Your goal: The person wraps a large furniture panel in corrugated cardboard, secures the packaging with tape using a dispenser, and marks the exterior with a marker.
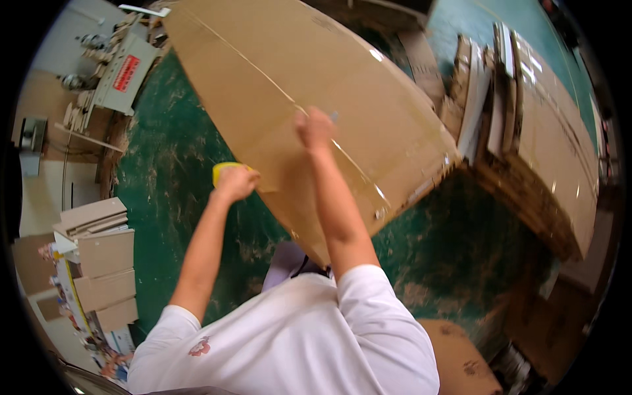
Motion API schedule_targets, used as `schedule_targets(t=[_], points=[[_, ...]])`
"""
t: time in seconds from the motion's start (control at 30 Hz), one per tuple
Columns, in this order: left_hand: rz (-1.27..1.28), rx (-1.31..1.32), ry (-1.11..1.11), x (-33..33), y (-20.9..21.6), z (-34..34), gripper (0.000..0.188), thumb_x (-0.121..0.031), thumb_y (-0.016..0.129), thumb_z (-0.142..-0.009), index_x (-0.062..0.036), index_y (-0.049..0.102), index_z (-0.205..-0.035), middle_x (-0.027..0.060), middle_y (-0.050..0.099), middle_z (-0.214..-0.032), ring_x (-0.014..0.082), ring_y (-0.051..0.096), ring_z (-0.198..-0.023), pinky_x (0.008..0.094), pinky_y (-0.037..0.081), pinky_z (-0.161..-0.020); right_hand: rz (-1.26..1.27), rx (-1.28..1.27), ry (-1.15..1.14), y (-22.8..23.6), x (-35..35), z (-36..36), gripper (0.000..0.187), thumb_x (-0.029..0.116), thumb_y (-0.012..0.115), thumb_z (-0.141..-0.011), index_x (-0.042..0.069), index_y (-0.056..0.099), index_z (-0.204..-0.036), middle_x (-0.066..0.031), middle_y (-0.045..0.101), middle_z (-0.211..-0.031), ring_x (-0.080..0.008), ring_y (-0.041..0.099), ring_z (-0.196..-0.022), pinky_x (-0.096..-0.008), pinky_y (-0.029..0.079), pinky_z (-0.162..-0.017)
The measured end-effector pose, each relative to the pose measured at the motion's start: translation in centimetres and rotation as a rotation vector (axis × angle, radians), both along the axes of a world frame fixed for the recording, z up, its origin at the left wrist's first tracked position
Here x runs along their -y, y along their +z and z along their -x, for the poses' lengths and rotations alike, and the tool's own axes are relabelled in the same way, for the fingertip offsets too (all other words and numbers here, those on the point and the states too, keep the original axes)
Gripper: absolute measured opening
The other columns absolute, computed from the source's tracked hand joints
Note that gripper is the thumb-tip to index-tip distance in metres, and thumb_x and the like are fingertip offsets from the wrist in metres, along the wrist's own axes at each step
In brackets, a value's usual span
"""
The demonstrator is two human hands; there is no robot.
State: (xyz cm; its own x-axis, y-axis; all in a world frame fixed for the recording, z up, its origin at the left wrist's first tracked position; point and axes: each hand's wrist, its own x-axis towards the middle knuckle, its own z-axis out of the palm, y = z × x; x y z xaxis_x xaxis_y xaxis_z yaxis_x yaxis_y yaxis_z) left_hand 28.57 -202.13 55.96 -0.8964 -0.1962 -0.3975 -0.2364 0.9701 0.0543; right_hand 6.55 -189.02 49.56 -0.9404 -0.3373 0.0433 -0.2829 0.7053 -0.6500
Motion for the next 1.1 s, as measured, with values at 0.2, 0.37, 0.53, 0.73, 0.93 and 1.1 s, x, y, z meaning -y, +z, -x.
schedule_targets(t=[0.2,0.37,0.53,0.73,0.93,1.1], points=[[-0.05,-0.203,0.018,-0.3,-0.2,-1.7,0.022,-0.035,0.063,-0.085,-0.0166,0.073,-0.09,0.0143,0.068,-0.088,0.0332,0.07,-0.082,0.0465,0.054,-0.069,-0.465,0.161,0.104,-0.5,-8.2,3.3,0.036,0.037,0.056,-0.085,0.005,0.071,-0.09,-0.0205,0.07,-0.093,-0.0413,0.067,-0.09,-0.0497,0.054,-0.079],[-0.098,-0.189,0.026,0.6,-0.1,-3.0,0.024,-0.028,0.058,-0.084,-0.0107,0.074,-0.088,0.0174,0.068,-0.09,0.0338,0.07,-0.078,0.0461,0.055,-0.067,-0.073,0.097,0.238,-1.1,-12.0,-6.3,0.016,0.009,0.053,-0.077,-0.004,0.057,-0.069,-0.0207,0.058,-0.075,-0.0363,0.057,-0.069,-0.0425,0.045,-0.062],[-0.152,-0.242,-0.104,1.0,-1.2,-3.4,0.019,-0.021,0.058,-0.085,-0.0089,0.068,-0.094,0.016,0.067,-0.091,0.0316,0.071,-0.078,0.0424,0.055,-0.065,-0.083,0.833,0.461,2.5,-7.6,-19.2,0.02,0.015,0.058,-0.085,0.0,0.067,-0.075,-0.0071,0.063,-0.071,-0.0144,0.058,-0.069,-0.0309,0.047,-0.064],[-0.355,-0.442,0.037,3.4,-2.6,-5.7,0.016,-0.024,0.059,-0.087,-0.0163,0.069,-0.097,0.0142,0.067,-0.085,0.0342,0.069,-0.074,0.0466,0.055,-0.062,0.946,1.057,-0.391,-1.5,0.7,-17.8,0.02,0.014,0.049,-0.095,-0.004,0.057,-0.092,-0.0146,0.063,-0.077,-0.0227,0.064,-0.067,-0.0321,0.056,-0.059],[-0.627,-0.434,0.045,5.3,-0.6,-4.5,0.022,-0.034,0.061,-0.089,-0.0179,0.075,-0.097,0.011,0.07,-0.093,0.0317,0.068,-0.089,0.046,0.054,-0.077,1.215,0.766,-0.561,-3.1,0.3,-18.6,0.022,0.022,0.046,-0.101,0.001,0.052,-0.099,-0.0152,0.063,-0.087,-0.0255,0.064,-0.066,-0.0342,0.057,-0.059],[-0.641,-0.462,-0.131,1.5,2.6,-2.5,0.022,-0.034,0.06,-0.091,-0.0209,0.075,-0.1,0.0097,0.071,-0.094,0.0316,0.068,-0.09,0.0458,0.055,-0.077,1.235,0.576,-0.585,-0.8,-6.3,-21.8,0.023,0.026,0.046,-0.103,0.004,0.053,-0.101,-0.012,0.063,-0.085,-0.024,0.063,-0.066,-0.0337,0.054,-0.063]])
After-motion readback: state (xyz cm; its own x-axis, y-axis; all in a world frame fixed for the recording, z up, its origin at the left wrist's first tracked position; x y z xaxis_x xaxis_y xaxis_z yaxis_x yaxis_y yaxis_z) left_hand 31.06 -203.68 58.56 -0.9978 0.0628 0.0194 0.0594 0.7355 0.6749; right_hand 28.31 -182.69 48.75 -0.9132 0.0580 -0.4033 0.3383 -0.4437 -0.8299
